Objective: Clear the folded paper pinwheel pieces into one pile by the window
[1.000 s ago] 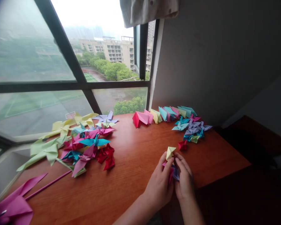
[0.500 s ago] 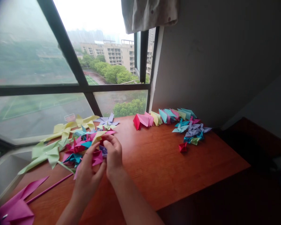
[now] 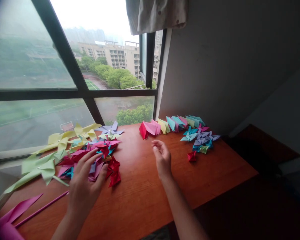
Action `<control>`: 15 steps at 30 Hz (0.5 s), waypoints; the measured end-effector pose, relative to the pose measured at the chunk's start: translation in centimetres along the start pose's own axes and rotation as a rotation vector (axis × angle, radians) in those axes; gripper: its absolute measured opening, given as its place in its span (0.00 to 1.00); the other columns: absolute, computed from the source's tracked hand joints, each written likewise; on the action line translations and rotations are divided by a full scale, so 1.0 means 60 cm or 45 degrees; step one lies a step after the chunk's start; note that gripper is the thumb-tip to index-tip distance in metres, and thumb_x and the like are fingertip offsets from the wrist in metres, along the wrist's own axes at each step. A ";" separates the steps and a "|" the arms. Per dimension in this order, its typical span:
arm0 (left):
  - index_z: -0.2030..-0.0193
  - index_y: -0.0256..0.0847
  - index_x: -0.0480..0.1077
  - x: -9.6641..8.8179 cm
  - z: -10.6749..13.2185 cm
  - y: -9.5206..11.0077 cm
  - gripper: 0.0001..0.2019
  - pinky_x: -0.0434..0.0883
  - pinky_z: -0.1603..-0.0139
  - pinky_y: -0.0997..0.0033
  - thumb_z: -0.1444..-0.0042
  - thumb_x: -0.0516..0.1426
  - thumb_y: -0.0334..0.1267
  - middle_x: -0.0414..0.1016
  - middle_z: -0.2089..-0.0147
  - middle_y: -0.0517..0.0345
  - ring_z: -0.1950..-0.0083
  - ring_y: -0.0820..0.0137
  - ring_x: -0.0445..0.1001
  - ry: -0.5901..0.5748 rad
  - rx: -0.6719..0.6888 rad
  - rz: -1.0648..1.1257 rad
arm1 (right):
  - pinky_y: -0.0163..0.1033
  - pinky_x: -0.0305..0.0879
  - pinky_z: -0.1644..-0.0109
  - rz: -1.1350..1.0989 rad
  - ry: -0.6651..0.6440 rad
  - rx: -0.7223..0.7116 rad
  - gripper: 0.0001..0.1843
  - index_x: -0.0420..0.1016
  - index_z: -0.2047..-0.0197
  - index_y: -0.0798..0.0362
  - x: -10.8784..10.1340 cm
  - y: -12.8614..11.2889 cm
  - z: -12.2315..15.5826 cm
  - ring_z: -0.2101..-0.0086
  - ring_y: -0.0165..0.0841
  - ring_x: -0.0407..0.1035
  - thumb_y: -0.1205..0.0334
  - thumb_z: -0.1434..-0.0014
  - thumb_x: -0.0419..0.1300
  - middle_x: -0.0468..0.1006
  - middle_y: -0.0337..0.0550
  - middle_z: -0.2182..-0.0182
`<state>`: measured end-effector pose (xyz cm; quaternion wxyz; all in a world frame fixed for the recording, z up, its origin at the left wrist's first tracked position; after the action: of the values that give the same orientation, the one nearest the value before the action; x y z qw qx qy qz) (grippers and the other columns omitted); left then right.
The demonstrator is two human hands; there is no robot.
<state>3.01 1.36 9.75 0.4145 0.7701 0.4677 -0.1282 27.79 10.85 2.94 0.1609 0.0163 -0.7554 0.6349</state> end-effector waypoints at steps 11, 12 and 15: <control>0.35 0.43 0.59 0.217 0.093 0.188 0.24 0.64 0.34 0.50 0.39 0.54 0.35 0.58 0.31 0.43 0.31 0.56 0.59 -0.760 0.225 0.463 | 0.50 0.65 0.42 0.687 0.607 -0.228 0.19 0.75 0.54 0.52 -0.472 -0.038 -0.130 0.50 0.44 0.72 0.54 0.48 0.63 0.78 0.51 0.51; 0.35 0.43 0.58 0.232 0.100 0.199 0.25 0.63 0.34 0.50 0.39 0.54 0.36 0.58 0.31 0.43 0.31 0.56 0.59 -0.803 0.237 0.473 | 0.51 0.64 0.41 0.741 0.634 -0.200 0.20 0.75 0.52 0.52 -0.503 -0.037 -0.146 0.48 0.44 0.71 0.54 0.48 0.62 0.77 0.52 0.50; 0.34 0.41 0.57 0.275 0.113 0.223 0.28 0.62 0.33 0.47 0.42 0.55 0.35 0.56 0.30 0.41 0.31 0.53 0.57 -0.914 0.260 0.462 | 0.53 0.60 0.37 0.840 0.637 -0.118 0.24 0.73 0.48 0.51 -0.562 -0.034 -0.194 0.43 0.47 0.66 0.53 0.48 0.61 0.74 0.52 0.45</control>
<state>24.08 3.41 2.81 0.4886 0.7836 0.1352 -0.3592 62.81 15.63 -2.36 0.1279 -0.3887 -0.6855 0.6022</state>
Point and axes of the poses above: each hand's wrist, its own z-axis away from the middle knuckle, its own x-axis out of the palm, y = z × x, the point moved 6 cm from there along -z, towards the middle knuckle
